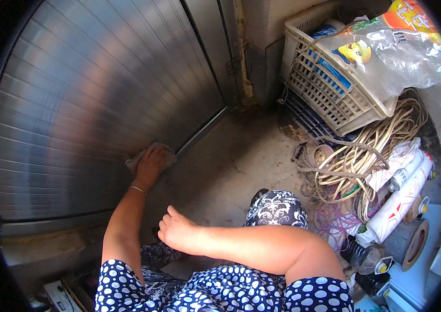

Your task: The person sits on the floor and wipes a metal rolling shutter door with a cloth. They systematically clean the surface from top to bottom, using both hands to hold and maneuver the rag across the metal panels.

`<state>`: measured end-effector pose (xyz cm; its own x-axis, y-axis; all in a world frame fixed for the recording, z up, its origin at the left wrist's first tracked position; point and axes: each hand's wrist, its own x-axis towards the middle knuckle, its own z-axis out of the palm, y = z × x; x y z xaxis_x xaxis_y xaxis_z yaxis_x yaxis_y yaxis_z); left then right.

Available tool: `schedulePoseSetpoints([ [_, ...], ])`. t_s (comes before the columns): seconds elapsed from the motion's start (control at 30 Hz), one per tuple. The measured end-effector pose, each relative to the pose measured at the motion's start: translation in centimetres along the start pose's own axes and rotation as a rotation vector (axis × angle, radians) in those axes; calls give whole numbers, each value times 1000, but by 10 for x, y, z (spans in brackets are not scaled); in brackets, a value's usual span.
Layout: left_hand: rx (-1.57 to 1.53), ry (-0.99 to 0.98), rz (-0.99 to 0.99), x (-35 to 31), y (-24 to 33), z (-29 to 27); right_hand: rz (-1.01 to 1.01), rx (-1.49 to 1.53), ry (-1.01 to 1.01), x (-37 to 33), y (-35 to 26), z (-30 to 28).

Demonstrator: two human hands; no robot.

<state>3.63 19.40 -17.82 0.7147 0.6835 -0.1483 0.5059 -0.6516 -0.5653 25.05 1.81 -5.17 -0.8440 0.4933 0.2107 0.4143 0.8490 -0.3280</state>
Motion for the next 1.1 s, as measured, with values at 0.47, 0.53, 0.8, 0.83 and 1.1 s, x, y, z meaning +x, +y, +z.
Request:
schedulePoseSetpoints([
  [0.47,276,516,-406,-47,-186,-275,35,-86,-54,14,21,-12],
  [0.53,400,617,-511,-42,-219,-307,55,-111,11,6,27,-5],
  [0.8,239,641,-415,-17,-225,-307,39,-161,-109,10,20,-15],
  [0.83,292,473,-408,-5,-210,-296,43,-152,-119,9,21,-15],
  [1.1,34,245,-151,24,-109,-149,11,-97,-67,8,14,-6],
])
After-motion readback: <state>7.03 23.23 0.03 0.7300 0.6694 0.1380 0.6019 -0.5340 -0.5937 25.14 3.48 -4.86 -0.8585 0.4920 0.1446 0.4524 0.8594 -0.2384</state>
